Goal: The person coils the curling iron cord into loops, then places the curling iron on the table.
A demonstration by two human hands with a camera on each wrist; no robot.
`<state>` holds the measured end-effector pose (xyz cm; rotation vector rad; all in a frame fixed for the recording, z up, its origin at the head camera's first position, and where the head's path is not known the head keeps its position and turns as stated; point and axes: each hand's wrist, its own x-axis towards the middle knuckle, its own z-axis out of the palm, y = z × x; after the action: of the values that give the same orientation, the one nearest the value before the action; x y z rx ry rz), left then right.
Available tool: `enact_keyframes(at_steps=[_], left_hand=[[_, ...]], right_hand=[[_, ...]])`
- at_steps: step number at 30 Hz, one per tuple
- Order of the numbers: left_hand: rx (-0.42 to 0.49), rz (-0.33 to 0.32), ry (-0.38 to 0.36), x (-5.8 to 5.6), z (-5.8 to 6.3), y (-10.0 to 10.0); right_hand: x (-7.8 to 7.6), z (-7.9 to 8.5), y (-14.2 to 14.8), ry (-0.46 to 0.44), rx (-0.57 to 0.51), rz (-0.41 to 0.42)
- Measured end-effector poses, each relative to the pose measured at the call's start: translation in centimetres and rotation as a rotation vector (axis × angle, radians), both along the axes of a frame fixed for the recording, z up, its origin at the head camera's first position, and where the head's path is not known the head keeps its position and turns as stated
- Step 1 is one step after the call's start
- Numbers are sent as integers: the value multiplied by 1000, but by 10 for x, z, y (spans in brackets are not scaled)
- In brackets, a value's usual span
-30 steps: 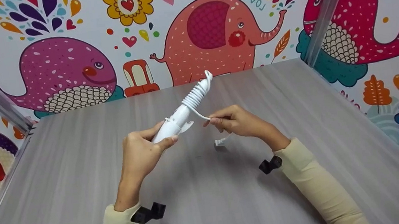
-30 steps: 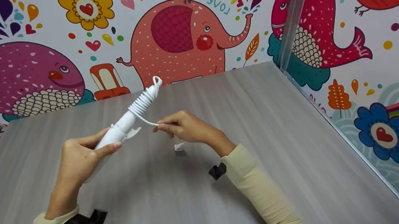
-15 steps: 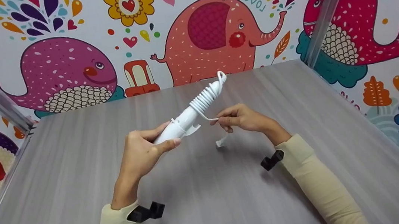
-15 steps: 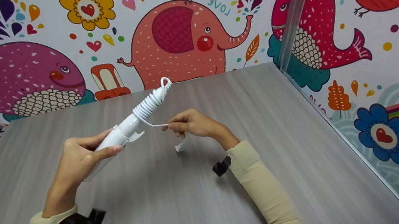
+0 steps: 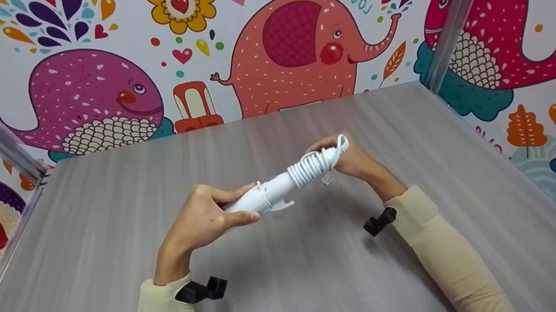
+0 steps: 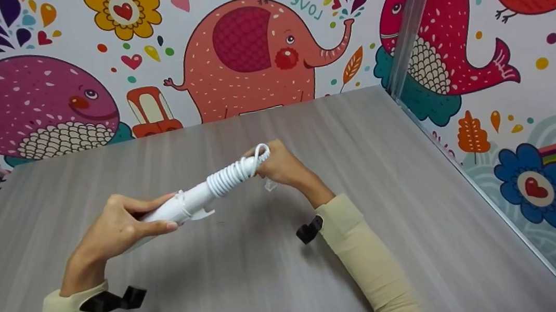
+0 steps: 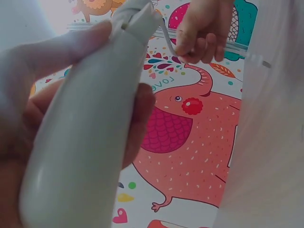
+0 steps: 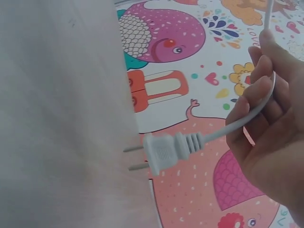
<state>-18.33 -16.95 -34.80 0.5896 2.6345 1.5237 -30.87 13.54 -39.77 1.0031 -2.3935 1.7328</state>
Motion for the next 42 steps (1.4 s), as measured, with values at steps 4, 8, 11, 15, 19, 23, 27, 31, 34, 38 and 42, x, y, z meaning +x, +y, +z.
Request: enact_keyframes(at_steps=[4, 8, 11, 15, 19, 23, 27, 31, 34, 38, 42], left_hand=[[-57, -48, -18, 0, -3, -1], [-118, -92, -44, 1, -6, 0], [-157, -119, -50, 2, -6, 2], [-241, -128, -6, 5, -3, 6], [-363, -97, 52, 8, -1, 14], [-443, -58, 58, 11, -1, 22], [-488, -35, 77, 14, -2, 27], [-500, -46, 107, 15, -4, 29], [-504, -58, 115, 15, -4, 29], [-503, -34, 117, 14, -4, 30], [-502, 45, 126, 12, -5, 30]], right_hand=[[4, 6, -1, -27, 1, 13], [9, 13, -1, -120, 80, -34], [10, 16, 1, -115, 134, -38], [14, 24, 3, -91, 182, 7], [24, 36, 3, -76, 263, 30], [38, 45, -2, -34, 341, 35], [48, 48, -10, 59, 368, 40], [54, 45, -16, 162, 373, 24], [55, 43, -20, 221, 369, 18], [56, 44, -21, 256, 341, -4], [60, 48, -22, 293, 317, -48]])
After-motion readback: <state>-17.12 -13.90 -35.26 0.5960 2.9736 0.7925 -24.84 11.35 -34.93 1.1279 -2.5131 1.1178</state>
